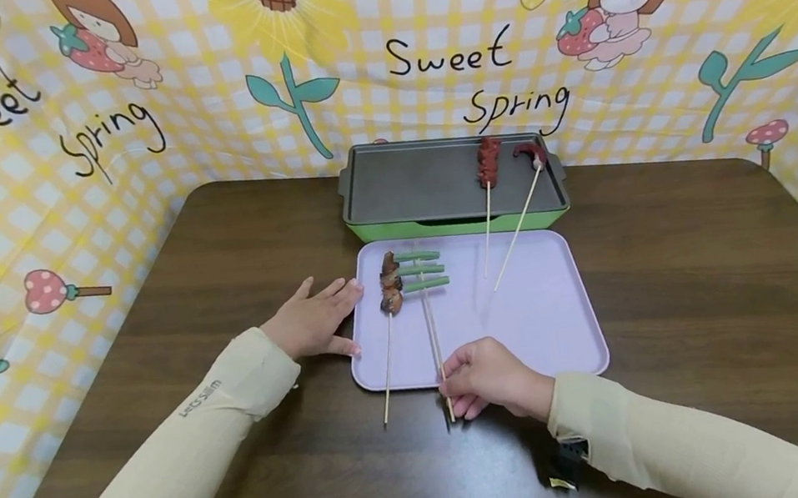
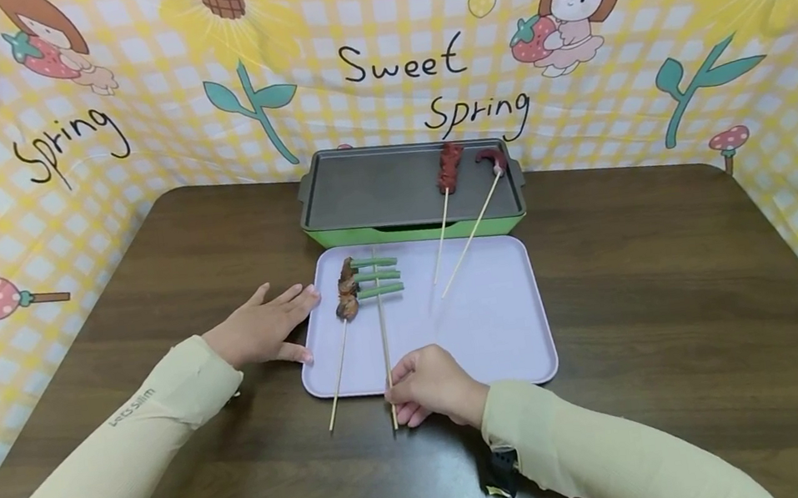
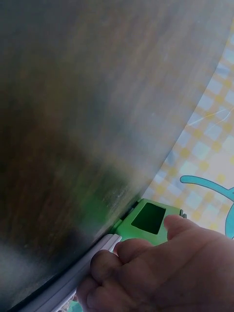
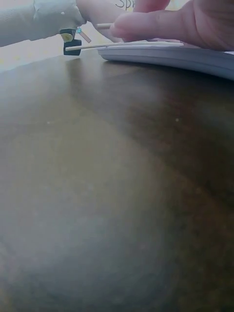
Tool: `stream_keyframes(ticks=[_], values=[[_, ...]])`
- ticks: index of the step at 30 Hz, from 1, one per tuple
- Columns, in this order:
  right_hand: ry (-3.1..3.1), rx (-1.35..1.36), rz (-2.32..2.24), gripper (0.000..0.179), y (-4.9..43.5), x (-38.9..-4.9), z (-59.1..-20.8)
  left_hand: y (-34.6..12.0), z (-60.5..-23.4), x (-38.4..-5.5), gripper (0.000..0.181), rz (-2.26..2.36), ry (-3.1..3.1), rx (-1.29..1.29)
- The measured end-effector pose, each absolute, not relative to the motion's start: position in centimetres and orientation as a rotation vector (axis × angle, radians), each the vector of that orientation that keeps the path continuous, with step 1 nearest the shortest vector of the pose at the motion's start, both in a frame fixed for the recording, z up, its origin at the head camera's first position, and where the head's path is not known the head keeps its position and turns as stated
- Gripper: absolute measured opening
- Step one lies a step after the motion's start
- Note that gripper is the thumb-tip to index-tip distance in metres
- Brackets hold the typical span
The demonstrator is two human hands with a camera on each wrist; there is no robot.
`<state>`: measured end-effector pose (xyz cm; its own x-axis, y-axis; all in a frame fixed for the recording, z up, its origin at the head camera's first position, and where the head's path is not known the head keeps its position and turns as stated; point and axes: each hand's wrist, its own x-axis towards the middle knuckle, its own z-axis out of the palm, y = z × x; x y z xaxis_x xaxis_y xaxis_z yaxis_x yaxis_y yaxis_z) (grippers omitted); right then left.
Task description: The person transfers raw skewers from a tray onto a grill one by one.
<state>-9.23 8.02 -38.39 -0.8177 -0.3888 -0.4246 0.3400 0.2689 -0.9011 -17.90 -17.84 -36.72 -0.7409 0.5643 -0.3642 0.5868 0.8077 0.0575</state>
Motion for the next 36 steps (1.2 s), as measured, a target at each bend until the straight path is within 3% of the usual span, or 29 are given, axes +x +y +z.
stream_keyframes(ticks=[36], values=[[1.956,-0.103,-1.695,0.022,9.1,-8.6,-38.4,-17.7,-36.4,-17.9,0.088,-0.163,2.646,0.913]])
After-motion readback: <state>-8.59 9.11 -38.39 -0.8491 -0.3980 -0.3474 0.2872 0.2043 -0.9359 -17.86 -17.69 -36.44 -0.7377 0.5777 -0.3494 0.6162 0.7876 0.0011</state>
